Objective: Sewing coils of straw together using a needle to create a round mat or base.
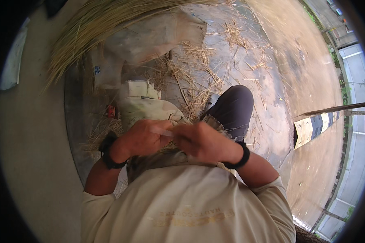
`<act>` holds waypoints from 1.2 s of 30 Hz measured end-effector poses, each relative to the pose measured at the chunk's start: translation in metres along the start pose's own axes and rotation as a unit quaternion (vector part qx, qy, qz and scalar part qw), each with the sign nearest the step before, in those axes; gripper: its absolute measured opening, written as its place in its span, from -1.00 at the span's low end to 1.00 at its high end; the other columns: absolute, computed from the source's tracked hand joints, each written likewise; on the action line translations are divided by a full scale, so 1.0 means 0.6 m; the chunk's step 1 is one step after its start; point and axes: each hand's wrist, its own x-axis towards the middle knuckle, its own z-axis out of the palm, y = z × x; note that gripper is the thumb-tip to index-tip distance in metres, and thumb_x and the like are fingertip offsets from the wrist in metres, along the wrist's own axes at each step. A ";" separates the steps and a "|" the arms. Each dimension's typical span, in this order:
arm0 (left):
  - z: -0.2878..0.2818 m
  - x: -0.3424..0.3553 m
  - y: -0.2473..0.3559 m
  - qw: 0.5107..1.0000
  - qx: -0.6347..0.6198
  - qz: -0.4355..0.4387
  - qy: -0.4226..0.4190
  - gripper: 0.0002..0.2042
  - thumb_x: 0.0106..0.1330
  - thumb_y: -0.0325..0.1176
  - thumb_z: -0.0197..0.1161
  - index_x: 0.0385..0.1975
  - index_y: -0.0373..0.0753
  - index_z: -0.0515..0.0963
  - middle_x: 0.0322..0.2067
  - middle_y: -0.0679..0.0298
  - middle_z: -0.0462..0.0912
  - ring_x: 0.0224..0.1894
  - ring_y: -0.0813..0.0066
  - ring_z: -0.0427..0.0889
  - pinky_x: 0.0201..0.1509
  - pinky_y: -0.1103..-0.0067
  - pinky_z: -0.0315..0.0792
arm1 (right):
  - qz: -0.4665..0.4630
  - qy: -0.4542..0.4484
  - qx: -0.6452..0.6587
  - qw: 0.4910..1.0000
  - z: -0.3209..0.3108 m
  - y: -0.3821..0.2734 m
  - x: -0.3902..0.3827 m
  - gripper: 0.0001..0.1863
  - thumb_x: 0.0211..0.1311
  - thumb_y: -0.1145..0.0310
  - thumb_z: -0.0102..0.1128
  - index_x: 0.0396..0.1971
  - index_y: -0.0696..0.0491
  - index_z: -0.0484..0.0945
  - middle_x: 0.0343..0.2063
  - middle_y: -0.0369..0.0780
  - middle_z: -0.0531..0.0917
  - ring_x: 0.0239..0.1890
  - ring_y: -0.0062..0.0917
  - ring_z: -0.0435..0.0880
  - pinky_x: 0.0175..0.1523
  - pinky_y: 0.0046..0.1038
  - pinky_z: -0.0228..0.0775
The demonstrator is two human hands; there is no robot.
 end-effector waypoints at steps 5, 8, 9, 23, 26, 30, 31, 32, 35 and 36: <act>0.008 -0.005 -0.018 0.999 -0.048 -0.024 0.008 -0.78 0.42 -0.25 0.28 -0.20 -0.30 0.57 -0.36 -0.09 0.66 -0.25 -0.20 0.68 -0.22 0.13 0.51 | 0.071 -0.070 -0.190 0.977 0.016 -0.019 -0.036 -0.53 0.28 0.51 0.22 0.22 0.03 0.61 -0.36 0.03 0.74 -0.40 -0.06 0.75 -0.25 -0.12 0.61; 0.002 -0.004 -0.019 0.996 -0.084 -0.019 0.012 -0.77 0.42 -0.23 0.28 -0.22 -0.31 0.57 -0.38 -0.10 0.66 -0.26 -0.22 0.67 -0.23 0.12 0.50 | 0.059 -0.047 -0.231 0.970 0.026 -0.003 -0.040 -0.50 0.25 0.51 0.24 0.22 -0.01 0.61 -0.38 0.00 0.75 -0.42 -0.06 0.75 -0.23 -0.11 0.62; 0.000 -0.002 -0.018 0.995 -0.097 -0.018 0.009 -0.76 0.43 -0.23 0.28 -0.23 -0.32 0.57 -0.38 -0.10 0.66 -0.26 -0.22 0.67 -0.23 0.13 0.50 | 0.052 -0.035 -0.233 0.970 0.034 0.007 -0.042 -0.50 0.24 0.51 0.24 0.22 -0.02 0.61 -0.38 0.00 0.75 -0.42 -0.05 0.75 -0.23 -0.10 0.62; -0.008 -0.014 -0.033 0.978 -0.085 -0.092 0.167 -0.80 0.44 -0.32 0.29 -0.25 -0.36 0.56 -0.50 -0.10 0.59 -0.48 0.01 0.64 -0.36 0.32 0.47 | 0.115 0.153 0.013 0.981 0.004 -0.006 -0.090 -0.67 0.40 0.48 0.27 0.11 0.23 0.62 -0.30 0.01 0.71 -0.33 -0.17 0.72 -0.16 -0.27 0.58; -0.010 -0.009 -0.009 0.979 -0.084 -0.092 0.161 -0.79 0.45 -0.34 0.24 -0.11 -0.38 0.60 -0.38 -0.05 0.69 -0.33 0.13 0.73 -0.20 0.35 0.54 | 0.110 0.114 -0.058 0.986 0.028 -0.012 -0.058 -0.74 0.44 0.47 0.19 0.04 0.22 0.64 -0.41 -0.03 0.69 -0.41 -0.18 0.70 -0.22 -0.25 0.55; -0.001 -0.004 0.002 0.976 -0.055 -0.059 0.203 -0.82 0.43 -0.35 0.28 -0.17 -0.35 0.60 -0.47 -0.08 0.66 -0.38 -0.06 0.72 -0.32 0.28 0.52 | 0.073 0.100 -0.088 0.988 0.035 -0.001 -0.042 -0.77 0.48 0.49 0.12 0.00 0.22 0.65 -0.47 -0.09 0.65 -0.47 -0.30 0.68 -0.29 -0.29 0.51; 0.001 -0.003 0.003 0.975 -0.057 -0.053 0.208 -0.82 0.43 -0.35 0.28 -0.17 -0.36 0.60 -0.46 -0.08 0.66 -0.38 -0.07 0.72 -0.31 0.27 0.52 | 0.075 0.099 -0.084 0.989 0.035 -0.001 -0.042 -0.77 0.47 0.49 0.12 0.00 0.22 0.65 -0.46 -0.08 0.65 -0.46 -0.28 0.69 -0.29 -0.27 0.51; 0.002 -0.002 0.003 0.974 -0.059 -0.046 0.213 -0.82 0.43 -0.36 0.27 -0.17 -0.36 0.60 -0.45 -0.09 0.66 -0.38 -0.09 0.71 -0.31 0.26 0.52 | 0.074 0.097 -0.086 0.989 0.034 0.000 -0.042 -0.77 0.48 0.48 0.12 0.00 0.22 0.65 -0.46 -0.08 0.65 -0.45 -0.29 0.69 -0.29 -0.28 0.51; 0.005 -0.001 0.006 0.974 -0.056 -0.041 0.218 -0.82 0.42 -0.36 0.28 -0.17 -0.36 0.59 -0.43 -0.09 0.67 -0.37 -0.12 0.71 -0.30 0.24 0.53 | 0.081 0.088 -0.084 0.989 0.034 -0.001 -0.042 -0.76 0.49 0.47 0.10 0.00 0.22 0.66 -0.46 -0.09 0.66 -0.44 -0.29 0.70 -0.28 -0.28 0.52; 0.005 -0.001 0.007 0.974 -0.053 -0.040 0.217 -0.82 0.42 -0.36 0.28 -0.17 -0.36 0.59 -0.43 -0.09 0.67 -0.37 -0.13 0.71 -0.30 0.24 0.53 | 0.090 0.086 -0.079 0.989 0.033 -0.003 -0.042 -0.76 0.49 0.48 0.09 0.00 0.22 0.66 -0.46 -0.09 0.66 -0.43 -0.28 0.71 -0.27 -0.29 0.52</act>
